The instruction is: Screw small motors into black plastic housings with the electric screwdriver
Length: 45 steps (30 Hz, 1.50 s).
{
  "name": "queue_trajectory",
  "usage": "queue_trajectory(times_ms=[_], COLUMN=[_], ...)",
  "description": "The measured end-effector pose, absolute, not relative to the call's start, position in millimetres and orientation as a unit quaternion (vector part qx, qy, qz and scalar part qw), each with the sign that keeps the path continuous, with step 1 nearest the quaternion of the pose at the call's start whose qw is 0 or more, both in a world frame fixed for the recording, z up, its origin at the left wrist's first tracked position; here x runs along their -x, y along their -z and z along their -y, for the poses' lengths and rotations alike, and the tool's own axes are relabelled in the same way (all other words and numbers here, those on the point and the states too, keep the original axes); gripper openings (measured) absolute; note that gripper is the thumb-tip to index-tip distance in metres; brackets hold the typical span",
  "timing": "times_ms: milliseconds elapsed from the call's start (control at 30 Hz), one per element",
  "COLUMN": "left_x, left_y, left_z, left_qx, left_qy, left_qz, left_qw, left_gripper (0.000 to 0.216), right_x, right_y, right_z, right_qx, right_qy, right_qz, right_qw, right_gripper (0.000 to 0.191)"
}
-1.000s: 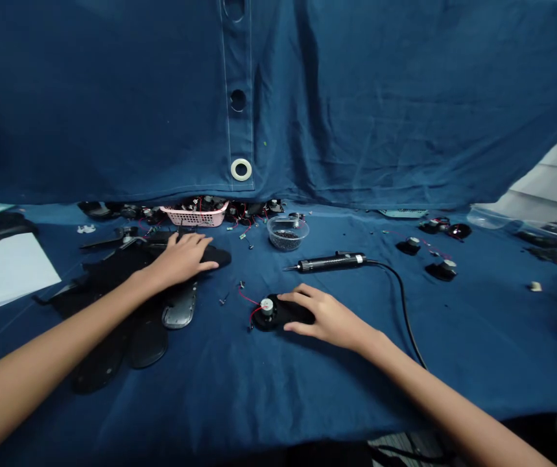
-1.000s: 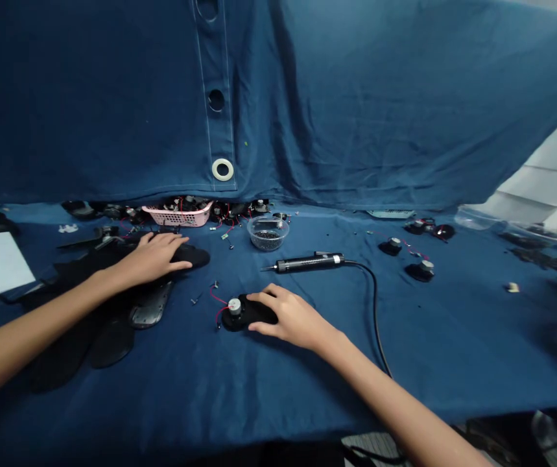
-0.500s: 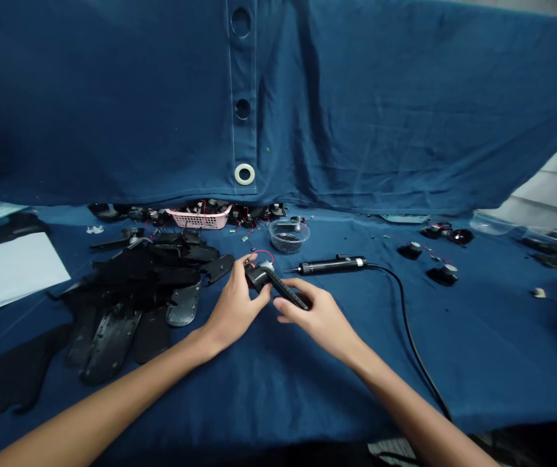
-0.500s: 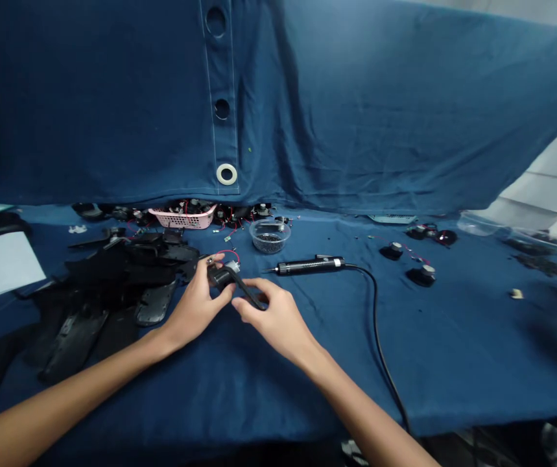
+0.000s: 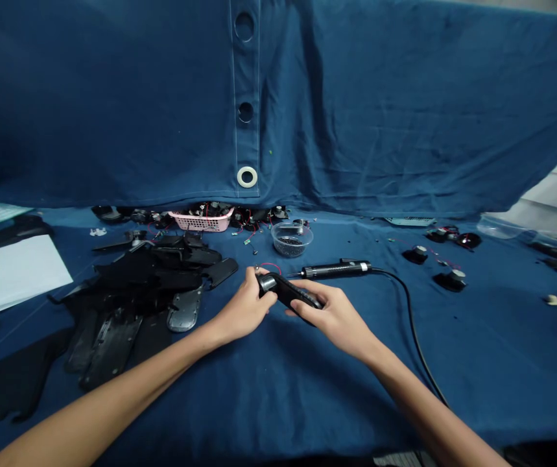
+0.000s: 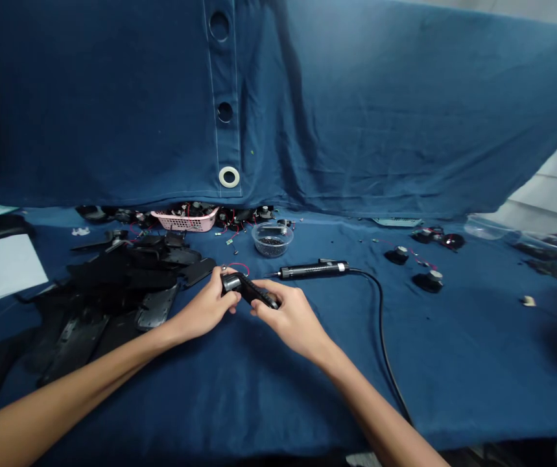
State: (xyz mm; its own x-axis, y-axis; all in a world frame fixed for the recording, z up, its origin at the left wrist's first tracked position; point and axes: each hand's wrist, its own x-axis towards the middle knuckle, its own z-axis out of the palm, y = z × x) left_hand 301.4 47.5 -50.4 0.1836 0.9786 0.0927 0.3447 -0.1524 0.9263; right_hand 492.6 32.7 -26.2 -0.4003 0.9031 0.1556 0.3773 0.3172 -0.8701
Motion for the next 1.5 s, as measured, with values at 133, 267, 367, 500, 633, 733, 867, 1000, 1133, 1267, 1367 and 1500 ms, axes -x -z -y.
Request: queue_trajectory(times_ms=[133,267,367,500,633,733,867,1000,1133,1267,1367,1500], left_x=[-302,-299,-298,-301,-300,-291,-276,-266,-264,-265,-266,-265], left_y=[47,45,44,42,45,56,79,95,103,107,110,111], left_z=[-51,-52,-54,-55,-49,-46,-53,-62,-65,-65,-66,-66], left_qx=[-0.646,-0.642,-0.641,-0.642,-0.652,-0.647,-0.654,-0.687,-0.69,-0.686,-0.689,-0.695], left_qy=[-0.385,-0.371,-0.358,-0.359,-0.407,-0.461,-0.469,-0.427,-0.386,-0.357,-0.336,-0.32], left_qz=[-0.508,-0.506,-0.505,-0.507,-0.483,-0.477,-0.506,-0.512,-0.531,-0.559,-0.577,-0.585], left_qw=[0.421,0.44,0.454,0.45,0.419,0.376,0.31,0.29,0.304,0.299,0.282,0.27], left_gripper=[0.025,0.025,0.026,0.034,0.06,0.05,0.031,0.029,0.029,0.03,0.03,0.031], right_x=[-489,-489,-489,-490,-512,-550,-597,-604,-581,-554,-538,-525], right_y=[27,21,19,20,8,-9,-18,7,44,69,76,76], right_z=[-35,-35,-36,-39,-57,-101,-194,-290,-365,-423,-454,-471], right_qx=[0.435,0.432,0.418,0.425,0.463,0.537,0.613,0.629,0.62,0.584,0.541,0.497], right_qy=[-0.394,-0.408,-0.414,-0.372,-0.239,-0.092,0.017,0.023,0.021,0.026,0.018,-0.002], right_qz=[0.725,0.726,0.739,0.756,0.782,0.77,0.74,0.754,0.774,0.805,0.836,0.862], right_qw=[0.36,0.347,0.328,0.33,0.341,0.331,0.275,0.191,0.126,0.1,0.092,0.098], right_gripper=[0.04,0.039,0.039,0.039,0.035,0.033,0.035,0.03,0.033,0.035,0.034,0.034])
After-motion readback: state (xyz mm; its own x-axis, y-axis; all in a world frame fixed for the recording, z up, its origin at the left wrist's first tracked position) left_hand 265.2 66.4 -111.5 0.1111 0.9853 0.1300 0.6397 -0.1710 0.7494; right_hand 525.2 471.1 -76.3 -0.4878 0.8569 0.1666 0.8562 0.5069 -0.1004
